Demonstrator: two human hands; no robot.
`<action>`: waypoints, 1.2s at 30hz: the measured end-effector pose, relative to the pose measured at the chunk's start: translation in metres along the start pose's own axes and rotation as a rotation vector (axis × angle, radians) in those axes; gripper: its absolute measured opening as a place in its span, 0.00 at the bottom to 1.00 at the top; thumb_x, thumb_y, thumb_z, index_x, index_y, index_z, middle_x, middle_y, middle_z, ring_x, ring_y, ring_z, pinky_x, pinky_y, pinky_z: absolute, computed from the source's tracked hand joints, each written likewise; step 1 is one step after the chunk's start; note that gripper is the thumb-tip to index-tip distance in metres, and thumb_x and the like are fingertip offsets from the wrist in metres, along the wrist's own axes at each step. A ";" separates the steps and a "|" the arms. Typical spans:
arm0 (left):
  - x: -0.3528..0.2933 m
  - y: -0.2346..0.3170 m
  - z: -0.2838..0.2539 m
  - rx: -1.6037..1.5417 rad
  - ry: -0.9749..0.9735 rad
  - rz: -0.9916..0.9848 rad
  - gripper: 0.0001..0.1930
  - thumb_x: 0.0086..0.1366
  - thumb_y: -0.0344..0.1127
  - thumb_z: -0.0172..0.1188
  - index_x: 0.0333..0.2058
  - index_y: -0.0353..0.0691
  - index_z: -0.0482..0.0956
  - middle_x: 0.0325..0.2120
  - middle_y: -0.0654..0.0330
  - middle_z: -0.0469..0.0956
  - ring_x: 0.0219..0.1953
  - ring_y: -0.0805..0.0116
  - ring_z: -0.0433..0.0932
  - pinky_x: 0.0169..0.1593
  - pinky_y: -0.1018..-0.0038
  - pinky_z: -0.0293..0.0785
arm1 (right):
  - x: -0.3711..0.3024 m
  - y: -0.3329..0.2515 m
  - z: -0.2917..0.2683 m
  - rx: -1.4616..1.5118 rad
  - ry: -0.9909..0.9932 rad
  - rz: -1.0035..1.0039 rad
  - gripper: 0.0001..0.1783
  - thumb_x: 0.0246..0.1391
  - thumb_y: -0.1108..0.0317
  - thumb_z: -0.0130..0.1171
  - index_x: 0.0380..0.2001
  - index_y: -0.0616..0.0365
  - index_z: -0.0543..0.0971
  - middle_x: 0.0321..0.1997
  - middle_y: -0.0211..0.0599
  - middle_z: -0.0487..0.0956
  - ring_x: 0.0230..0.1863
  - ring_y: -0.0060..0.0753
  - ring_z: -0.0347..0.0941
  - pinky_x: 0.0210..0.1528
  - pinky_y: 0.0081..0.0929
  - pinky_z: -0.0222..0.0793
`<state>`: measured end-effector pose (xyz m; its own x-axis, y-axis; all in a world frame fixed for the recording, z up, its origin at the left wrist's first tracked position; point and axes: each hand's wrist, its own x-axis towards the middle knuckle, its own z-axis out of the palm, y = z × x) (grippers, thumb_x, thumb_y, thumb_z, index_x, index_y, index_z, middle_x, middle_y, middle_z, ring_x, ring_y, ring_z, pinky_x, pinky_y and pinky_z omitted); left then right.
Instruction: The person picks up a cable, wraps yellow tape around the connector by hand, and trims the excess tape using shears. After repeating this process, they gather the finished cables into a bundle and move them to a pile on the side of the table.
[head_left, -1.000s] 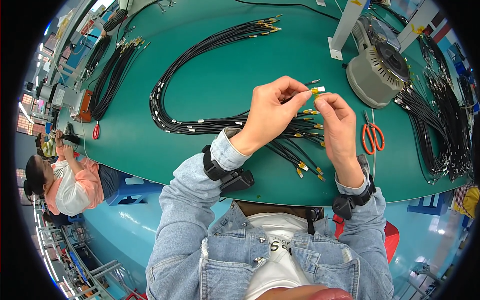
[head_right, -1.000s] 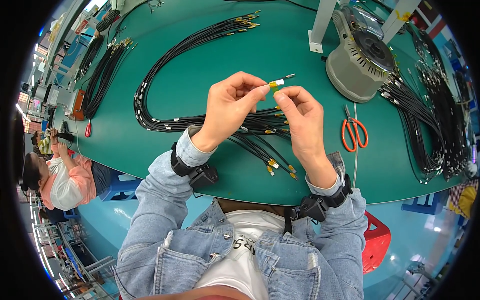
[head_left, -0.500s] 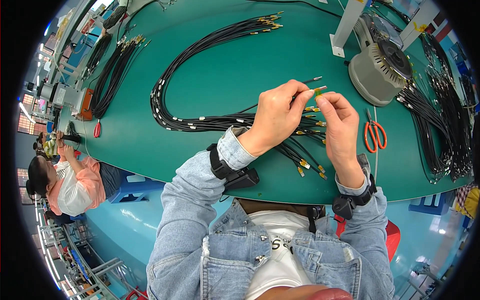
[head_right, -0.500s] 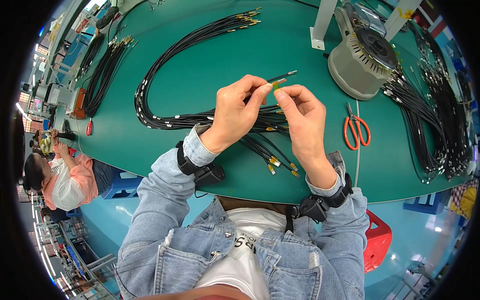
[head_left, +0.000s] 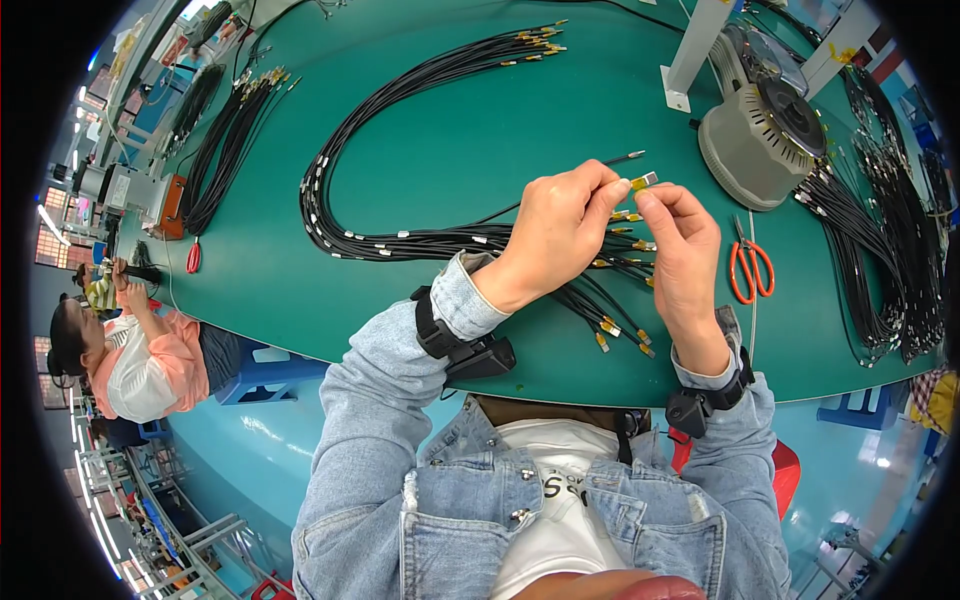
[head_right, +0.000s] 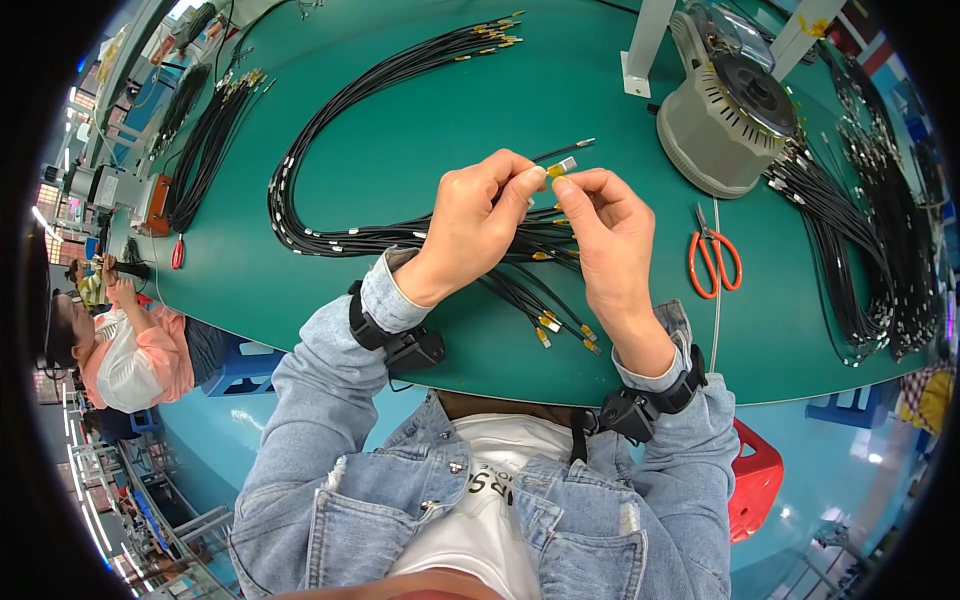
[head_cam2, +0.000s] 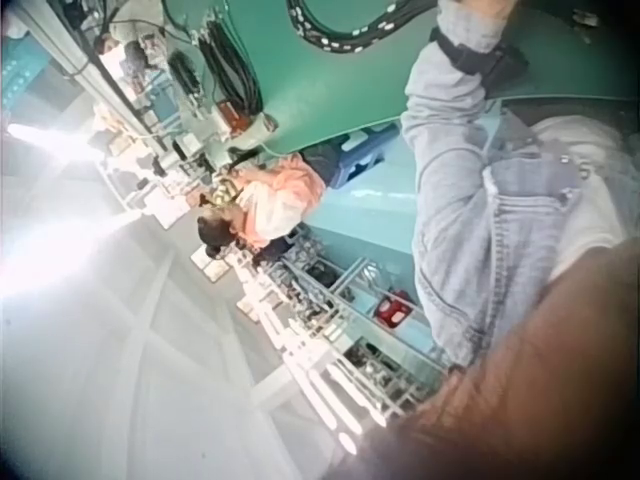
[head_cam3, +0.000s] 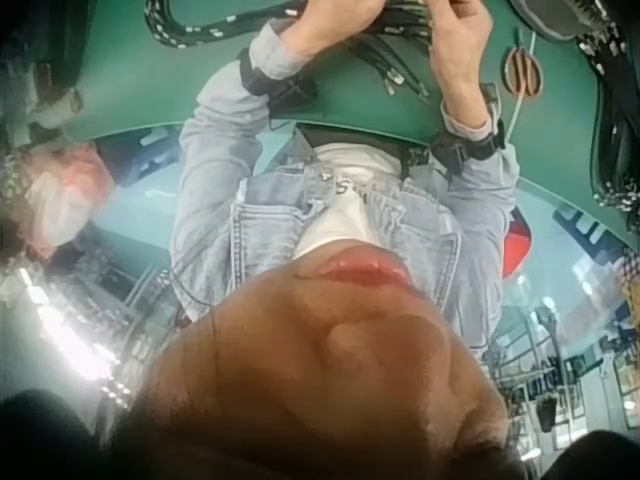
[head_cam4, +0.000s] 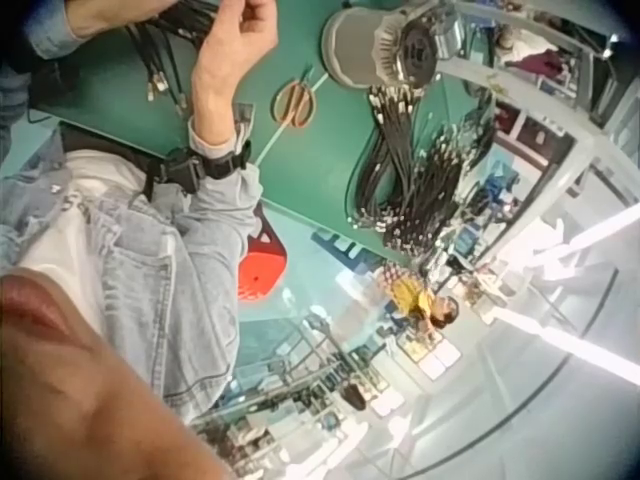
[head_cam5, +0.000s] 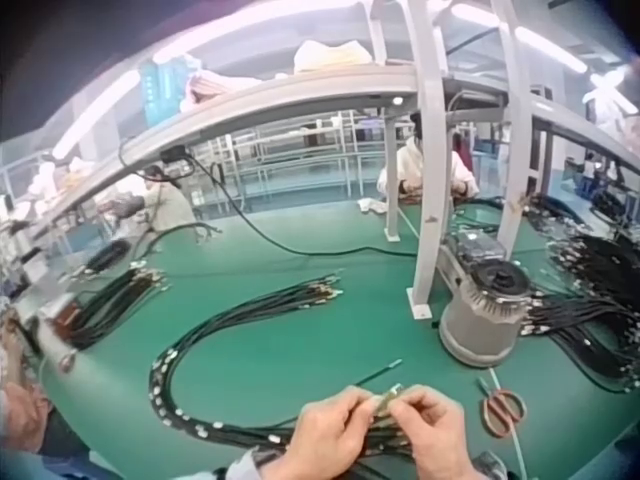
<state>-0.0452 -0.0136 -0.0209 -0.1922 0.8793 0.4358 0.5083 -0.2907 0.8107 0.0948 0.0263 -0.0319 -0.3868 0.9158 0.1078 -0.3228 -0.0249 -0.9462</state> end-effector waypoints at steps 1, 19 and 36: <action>0.000 0.000 0.000 -0.031 -0.013 -0.021 0.08 0.60 0.31 0.54 0.25 0.33 0.72 0.11 0.55 0.68 0.12 0.64 0.67 0.17 0.72 0.60 | 0.000 0.001 0.000 0.000 0.001 0.000 0.03 0.52 0.74 0.56 0.30 0.62 0.75 0.34 0.27 0.74 0.37 0.16 0.66 0.42 0.15 0.59; 0.012 -0.007 -0.019 -0.812 -0.548 -0.540 0.16 0.67 0.41 0.46 0.26 0.36 0.73 0.12 0.74 0.62 0.14 0.87 0.54 0.17 0.87 0.49 | 0.006 0.003 0.000 -0.010 -0.047 -0.097 0.04 0.53 0.72 0.56 0.30 0.62 0.74 0.32 0.27 0.71 0.35 0.17 0.65 0.41 0.17 0.60; 0.016 -0.014 -0.018 -1.009 -0.638 -0.646 0.16 0.68 0.41 0.44 0.26 0.36 0.70 0.11 0.75 0.59 0.12 0.87 0.50 0.15 0.87 0.46 | 0.009 0.003 -0.010 -0.019 -0.125 -0.117 0.10 0.58 0.68 0.50 0.35 0.65 0.74 0.34 0.31 0.73 0.37 0.20 0.67 0.43 0.20 0.61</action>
<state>-0.0706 -0.0024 -0.0187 0.3990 0.9029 -0.1601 -0.4078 0.3311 0.8509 0.0990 0.0382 -0.0367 -0.4526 0.8548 0.2539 -0.3564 0.0876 -0.9302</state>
